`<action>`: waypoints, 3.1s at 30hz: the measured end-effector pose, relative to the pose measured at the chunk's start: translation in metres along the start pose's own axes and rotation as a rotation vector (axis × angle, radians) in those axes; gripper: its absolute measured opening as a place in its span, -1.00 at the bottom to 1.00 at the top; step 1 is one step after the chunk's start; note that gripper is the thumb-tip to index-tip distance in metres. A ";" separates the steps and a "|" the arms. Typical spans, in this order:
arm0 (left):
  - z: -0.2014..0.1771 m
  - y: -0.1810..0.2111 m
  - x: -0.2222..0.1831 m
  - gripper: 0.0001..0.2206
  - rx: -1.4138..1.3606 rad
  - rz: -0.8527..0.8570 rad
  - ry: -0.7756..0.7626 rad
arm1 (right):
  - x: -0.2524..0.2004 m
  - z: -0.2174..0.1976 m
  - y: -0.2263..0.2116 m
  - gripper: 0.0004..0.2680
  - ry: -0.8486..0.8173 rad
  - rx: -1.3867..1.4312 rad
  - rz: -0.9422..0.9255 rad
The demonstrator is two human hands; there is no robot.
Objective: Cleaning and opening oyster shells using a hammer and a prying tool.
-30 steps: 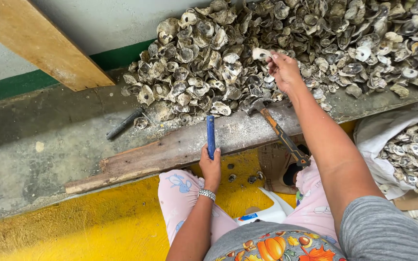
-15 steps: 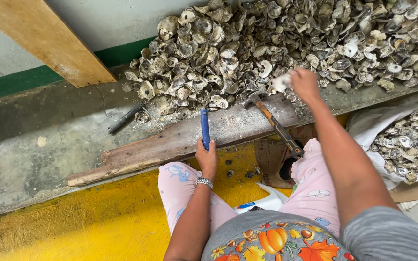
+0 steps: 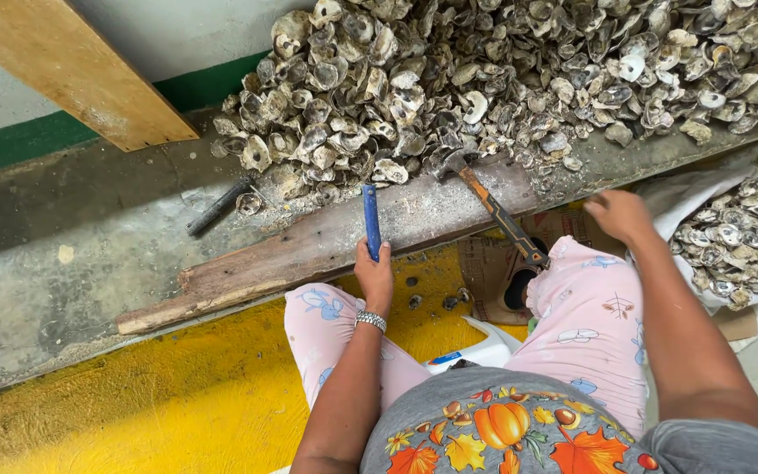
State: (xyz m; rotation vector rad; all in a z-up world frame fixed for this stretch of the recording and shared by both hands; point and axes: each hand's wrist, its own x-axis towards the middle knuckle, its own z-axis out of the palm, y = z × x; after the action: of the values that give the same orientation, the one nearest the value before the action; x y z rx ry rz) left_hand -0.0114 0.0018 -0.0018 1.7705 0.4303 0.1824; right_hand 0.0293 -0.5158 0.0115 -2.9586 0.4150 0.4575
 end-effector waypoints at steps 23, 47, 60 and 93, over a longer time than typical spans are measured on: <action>0.008 -0.005 0.010 -0.71 0.000 -0.005 0.008 | 0.179 -0.078 -0.258 -0.59 0.284 0.396 -0.149; 0.006 0.018 0.001 -0.72 0.048 -0.044 -0.007 | 0.148 -0.022 -0.307 -0.77 0.303 0.150 -0.374; 0.012 0.011 0.000 -0.73 0.064 0.086 -0.020 | 0.042 -0.016 -0.295 -0.77 -0.157 0.444 -0.506; 0.027 0.024 -0.006 -0.74 -0.126 -0.109 -0.325 | -0.085 -0.009 -0.216 -0.72 -0.073 0.464 -0.219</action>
State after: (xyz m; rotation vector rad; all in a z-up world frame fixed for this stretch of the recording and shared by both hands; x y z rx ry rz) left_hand -0.0028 -0.0290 0.0159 1.6122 0.2722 -0.1518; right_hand 0.0154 -0.2898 0.0630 -2.4923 0.1576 0.3802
